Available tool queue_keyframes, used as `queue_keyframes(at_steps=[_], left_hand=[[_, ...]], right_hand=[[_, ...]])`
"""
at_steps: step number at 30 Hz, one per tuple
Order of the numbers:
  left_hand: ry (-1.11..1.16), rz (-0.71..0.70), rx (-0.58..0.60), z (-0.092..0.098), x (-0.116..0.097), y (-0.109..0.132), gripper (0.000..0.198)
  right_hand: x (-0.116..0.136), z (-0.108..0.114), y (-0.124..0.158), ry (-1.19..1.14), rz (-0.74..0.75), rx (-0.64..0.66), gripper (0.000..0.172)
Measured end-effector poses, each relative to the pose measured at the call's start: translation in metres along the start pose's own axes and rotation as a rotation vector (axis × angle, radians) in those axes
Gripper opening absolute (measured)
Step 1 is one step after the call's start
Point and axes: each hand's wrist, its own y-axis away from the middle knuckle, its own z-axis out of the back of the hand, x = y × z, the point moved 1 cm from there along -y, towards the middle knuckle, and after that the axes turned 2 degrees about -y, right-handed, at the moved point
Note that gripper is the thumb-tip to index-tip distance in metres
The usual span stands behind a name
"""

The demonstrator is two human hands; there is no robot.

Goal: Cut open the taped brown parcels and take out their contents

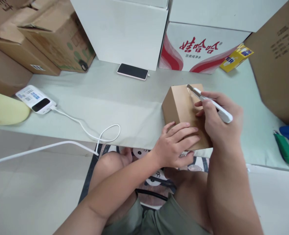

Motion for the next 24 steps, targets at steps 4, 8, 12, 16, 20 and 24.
queue_keyframes(at_steps=[4, 8, 12, 16, 20, 24], left_hand=[[0.003, -0.002, -0.010, -0.002, 0.000, 0.000, 0.050], [0.003, -0.005, -0.045, -0.002, -0.001, -0.001, 0.049], [-0.015, -0.038, -0.137, 0.000, -0.002, -0.002, 0.045], [-0.031, -0.030, -0.132, 0.001, -0.003, -0.004, 0.045], [-0.015, -0.048, -0.182, 0.002, -0.003, -0.006, 0.043], [-0.019, -0.074, -0.232, 0.002, -0.003, -0.007, 0.040]], right_hand=[[0.000, -0.001, 0.001, 0.035, -0.001, -0.010, 0.021], [-0.004, -0.002, 0.002, 0.127, 0.065, -0.013, 0.023], [-0.006, -0.002, 0.003, 0.154, 0.083, -0.009, 0.024], [-0.002, 0.001, 0.005, 0.180, 0.086, -0.076, 0.022], [-0.002, 0.004, 0.008, 0.126, 0.093, -0.133, 0.023], [-0.002, 0.011, 0.017, 0.138, 0.116, -0.191, 0.021]])
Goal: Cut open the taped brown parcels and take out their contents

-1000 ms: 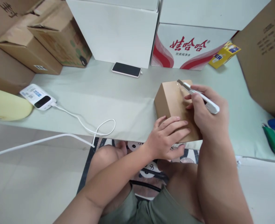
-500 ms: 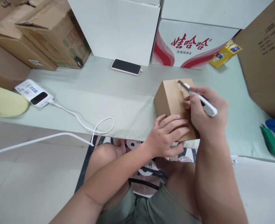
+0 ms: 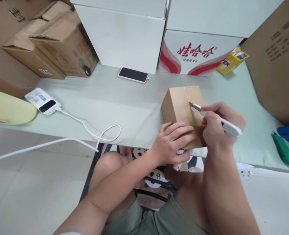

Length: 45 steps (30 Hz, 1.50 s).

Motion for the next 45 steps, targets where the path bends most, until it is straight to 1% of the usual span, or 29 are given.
queue_keyframes(at_steps=[4, 8, 11, 14, 16, 18, 20, 22, 23, 26, 28, 30, 32, 34, 36, 38, 40, 42, 45], left_hand=[[-0.011, 0.026, 0.011, -0.001, 0.000, 0.000, 0.040], [-0.018, 0.032, 0.038, -0.003, 0.000, 0.000, 0.041], [0.001, 0.023, 0.006, -0.002, 0.001, -0.001, 0.035], [0.018, 0.016, -0.003, -0.001, 0.000, -0.001, 0.033], [0.031, -0.001, 0.017, -0.001, -0.002, -0.001, 0.034], [0.051, -0.019, 0.033, -0.002, -0.004, 0.000, 0.035], [0.065, -0.023, 0.043, -0.004, -0.007, 0.001, 0.034], [0.068, -0.008, 0.044, -0.005, -0.008, 0.001, 0.035], [0.068, -0.002, 0.045, -0.007, -0.008, 0.001, 0.036], [0.079, -0.001, 0.033, -0.011, -0.006, 0.002, 0.038], [0.093, 0.001, 0.025, -0.013, -0.004, 0.002, 0.040], [0.109, -0.001, 0.011, -0.014, -0.002, 0.002, 0.041], [0.127, -0.010, 0.002, -0.013, 0.000, 0.002, 0.041], [0.145, -0.020, 0.003, -0.009, 0.003, 0.000, 0.041], [0.165, -0.029, 0.014, -0.003, 0.006, 0.000, 0.041], [0.170, -0.017, 0.011, 0.002, 0.012, 0.002, 0.042], [0.154, 0.050, -0.008, 0.005, 0.021, 0.005, 0.046], [0.158, 0.161, -0.027, 0.005, 0.030, 0.009, 0.049], [0.252, 0.330, -0.049, 0.005, 0.043, 0.013, 0.053]], right_hand=[[0.002, 0.013, 0.014, 0.042, 0.074, -0.002, 0.016], [0.006, 0.027, 0.032, 0.100, 0.176, 0.019, 0.016], [0.009, 0.040, 0.047, 0.128, 0.227, 0.031, 0.016], [0.013, 0.061, 0.063, 0.136, 0.198, 0.079, 0.016], [0.013, 0.078, 0.072, 0.132, 0.130, 0.141, 0.017], [0.010, 0.093, 0.079, 0.108, 0.049, 0.157, 0.018], [0.005, 0.104, 0.083, 0.052, -0.017, 0.079, 0.019], [0.000, 0.109, 0.086, -0.008, -0.057, -0.013, 0.017], [-0.001, 0.109, 0.087, -0.032, -0.066, -0.040, 0.015], [0.000, 0.108, 0.088, -0.075, -0.042, -0.107, 0.016], [-0.002, 0.108, 0.084, -0.121, -0.019, -0.215, 0.019], [-0.011, 0.106, 0.076, -0.177, -0.022, -0.333, 0.019], [-0.032, 0.098, 0.067, -0.203, -0.060, -0.380, 0.015], [-0.061, 0.084, 0.060, -0.171, -0.120, -0.335, 0.015], [-0.089, 0.063, 0.056, -0.120, -0.193, -0.246, 0.022], [-0.105, 0.040, 0.052, -0.171, -0.244, -0.183, 0.027], [-0.108, 0.019, 0.049, -0.321, -0.233, -0.154, 0.028], [-0.099, 0.001, 0.046, -0.449, -0.162, -0.117, 0.027], [-0.081, -0.018, 0.044, -0.493, -0.061, -0.027, 0.028]])
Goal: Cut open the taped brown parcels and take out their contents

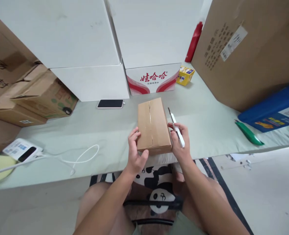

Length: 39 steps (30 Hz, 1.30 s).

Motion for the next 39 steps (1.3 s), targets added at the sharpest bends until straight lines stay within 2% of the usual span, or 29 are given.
queue_keyframes(at_steps=[5, 8, 10, 12, 16, 19, 22, 24, 27, 30, 33, 36, 39], left_hand=[[0.184, 0.190, -0.039, 0.010, 0.018, -0.006, 0.053], [0.168, 0.238, -0.078, 0.020, 0.022, -0.009, 0.045], [0.105, 0.176, -0.035, 0.026, 0.018, -0.012, 0.043], [0.033, 0.046, 0.054, 0.031, 0.011, -0.014, 0.043], [-0.116, -0.196, 0.163, 0.033, -0.011, -0.015, 0.043], [-0.132, -0.262, 0.181, 0.025, -0.030, -0.011, 0.040], [-0.084, -0.331, 0.199, 0.011, -0.048, -0.007, 0.037], [-0.107, -0.349, 0.191, 0.003, -0.055, -0.005, 0.034], [-0.228, -0.310, 0.110, -0.003, -0.049, -0.005, 0.033], [-0.312, -0.293, 0.007, -0.007, -0.031, -0.008, 0.034], [-0.327, -0.302, -0.013, -0.014, -0.015, -0.011, 0.033], [-0.355, -0.319, -0.020, -0.022, -0.013, -0.015, 0.032], [-0.387, -0.334, -0.050, -0.022, -0.015, -0.021, 0.031]], right_hand=[[0.009, -0.025, 0.002, 0.042, 0.043, 0.040, 0.025], [0.012, -0.033, 0.006, 0.047, 0.068, 0.048, 0.024], [0.013, -0.036, 0.007, 0.049, 0.067, 0.043, 0.025], [0.014, -0.035, 0.008, 0.035, 0.042, 0.020, 0.026], [0.014, -0.024, 0.009, -0.037, -0.083, -0.052, 0.028], [0.004, -0.005, 0.011, -0.072, -0.260, -0.096, 0.034], [-0.013, 0.014, 0.015, -0.133, -0.447, -0.200, 0.039], [-0.021, 0.020, 0.016, -0.141, -0.487, -0.236, 0.038], [-0.018, 0.017, 0.014, -0.058, -0.371, -0.144, 0.032], [-0.004, 0.010, 0.015, 0.035, -0.183, -0.049, 0.025], [0.004, 0.012, 0.018, 0.067, -0.046, -0.117, 0.017], [0.009, 0.024, 0.022, 0.038, 0.093, -0.211, 0.009], [0.018, 0.041, 0.025, -0.126, 0.129, -0.264, 0.019]])
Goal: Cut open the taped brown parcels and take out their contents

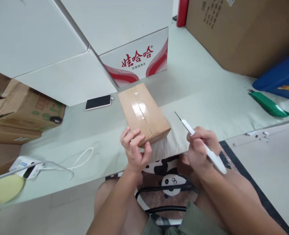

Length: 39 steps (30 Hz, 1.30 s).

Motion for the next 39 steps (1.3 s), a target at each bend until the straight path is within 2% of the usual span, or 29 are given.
queue_keyframes(at_steps=[2, 4, 6, 9, 12, 16, 20, 24, 32, 39], left_hand=[[-0.023, -0.013, -0.012, 0.002, 0.004, -0.005, 0.031], [-0.040, -0.029, -0.014, 0.004, 0.010, -0.010, 0.030], [-0.043, -0.040, -0.009, 0.004, 0.015, -0.012, 0.028], [0.003, -0.053, 0.002, 0.001, 0.019, -0.011, 0.028], [0.058, -0.056, 0.030, -0.004, 0.019, -0.008, 0.030], [0.100, -0.043, 0.029, -0.006, 0.019, -0.006, 0.033], [0.149, -0.046, 0.032, -0.005, 0.020, -0.005, 0.039], [0.143, -0.032, 0.041, -0.004, 0.020, -0.003, 0.038], [0.178, -0.008, 0.050, -0.003, 0.019, -0.002, 0.038], [0.166, -0.039, 0.044, -0.001, 0.018, -0.004, 0.037]], right_hand=[[0.008, 0.009, -0.003, -0.133, -0.079, -0.005, 0.022], [0.014, 0.016, -0.005, -0.195, -0.154, 0.061, 0.030], [0.015, 0.021, -0.006, -0.184, -0.157, 0.143, 0.031], [0.015, 0.022, -0.004, -0.142, -0.108, 0.250, 0.020], [0.021, 0.016, -0.004, -0.103, 0.006, 0.348, 0.012], [0.033, -0.001, -0.011, -0.050, 0.099, 0.485, 0.018], [0.034, -0.012, -0.012, -0.014, 0.142, 0.593, 0.013], [0.030, -0.016, -0.009, -0.002, 0.143, 0.640, 0.013], [0.030, -0.022, -0.009, -0.006, 0.136, 0.637, 0.015], [0.021, -0.018, -0.011, 0.010, 0.117, 0.632, 0.013]])
